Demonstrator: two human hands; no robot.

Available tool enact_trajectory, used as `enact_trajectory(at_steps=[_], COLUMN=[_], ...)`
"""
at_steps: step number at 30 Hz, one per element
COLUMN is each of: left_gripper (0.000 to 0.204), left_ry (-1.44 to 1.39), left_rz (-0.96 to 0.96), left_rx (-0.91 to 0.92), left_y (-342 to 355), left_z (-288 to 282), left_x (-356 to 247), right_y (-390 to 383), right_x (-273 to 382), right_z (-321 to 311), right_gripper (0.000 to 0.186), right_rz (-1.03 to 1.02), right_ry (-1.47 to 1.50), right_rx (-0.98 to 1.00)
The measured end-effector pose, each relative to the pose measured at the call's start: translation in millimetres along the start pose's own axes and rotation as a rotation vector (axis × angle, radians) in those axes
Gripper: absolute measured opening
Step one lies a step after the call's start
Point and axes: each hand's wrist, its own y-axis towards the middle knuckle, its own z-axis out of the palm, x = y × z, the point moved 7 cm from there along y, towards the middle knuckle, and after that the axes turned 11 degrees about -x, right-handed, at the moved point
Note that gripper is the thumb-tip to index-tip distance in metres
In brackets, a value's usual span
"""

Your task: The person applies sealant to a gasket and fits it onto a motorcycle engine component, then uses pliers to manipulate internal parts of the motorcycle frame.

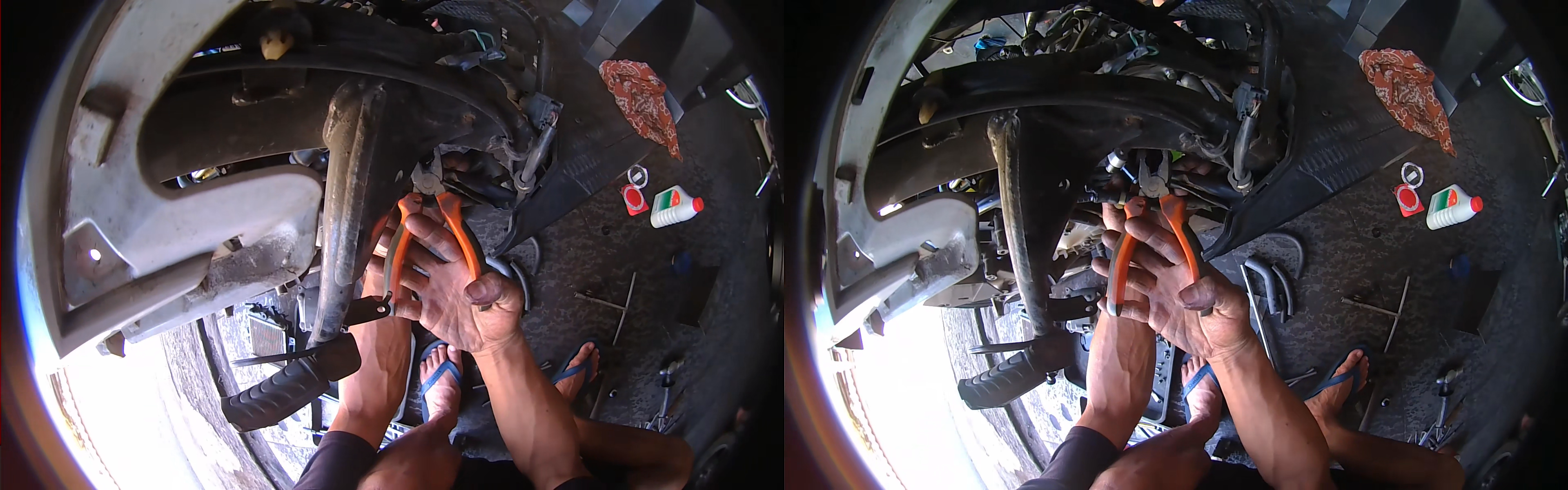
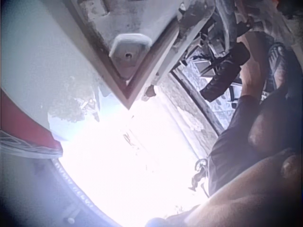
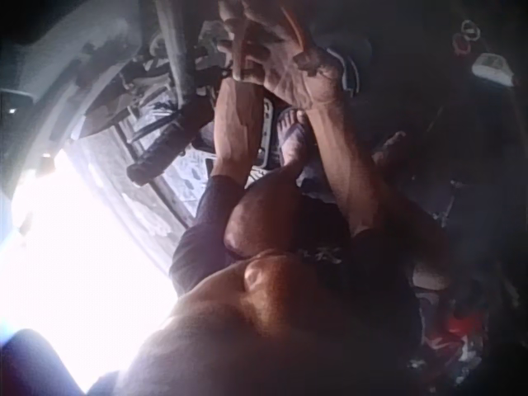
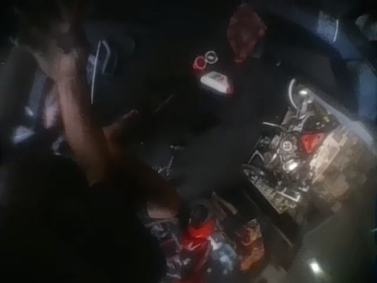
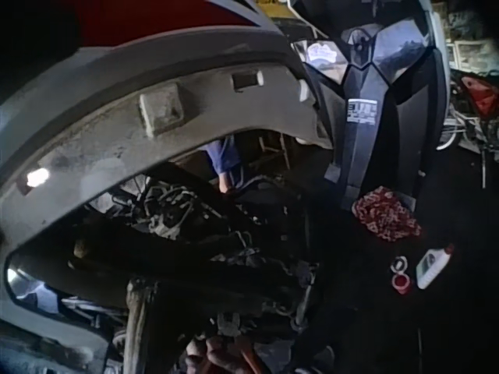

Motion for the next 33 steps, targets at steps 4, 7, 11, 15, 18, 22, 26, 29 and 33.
enact_trajectory(at_steps=[4,7,11,15,18,22,26,29,33], left_gripper=[0.057,0.057,0.057,0.057,0.057,0.057,0.057,0.057,0.057], left_ry=[-0.008,-0.009,-0.005,0.003,0.010,0.019,0.019,0.019,0.027], left_rz=[0.004,-0.001,-0.002,0.002,0.005,0.006,0.010,0.015,0.013], left_rx=[0.001,0.001,-0.004,-0.011,-0.011,-0.011,-0.016,-0.011,-0.022], left_y=[5,5,3,0,0,3,2,1,0], left_z=[3,8,7,6,6,8,6,8,4], left_x=[1,5,7,6,7,8,5,5,3], right_y=[4,5,6,9,7,6,4,3,2], right_x=[1,2,-1,-4,0,1,3,6,6], right_z=[0,1,-4,-4,2,-8,-3,-1,-4], right_gripper=[0.095,0.091,0.083,0.076,0.073,0.071,0.069,0.069,0.069], right_rz=[0.011,-0.010,-0.071,-0.148,-0.183,-0.146,-0.152,-0.158,-0.141], right_ry=[0.052,0.056,0.040,0.048,0.128,0.018,0.054,0.034,0.018], right_rx=[0.017,0.026,0.015,0.055,0.093,0.049,0.059,0.049,0.056])
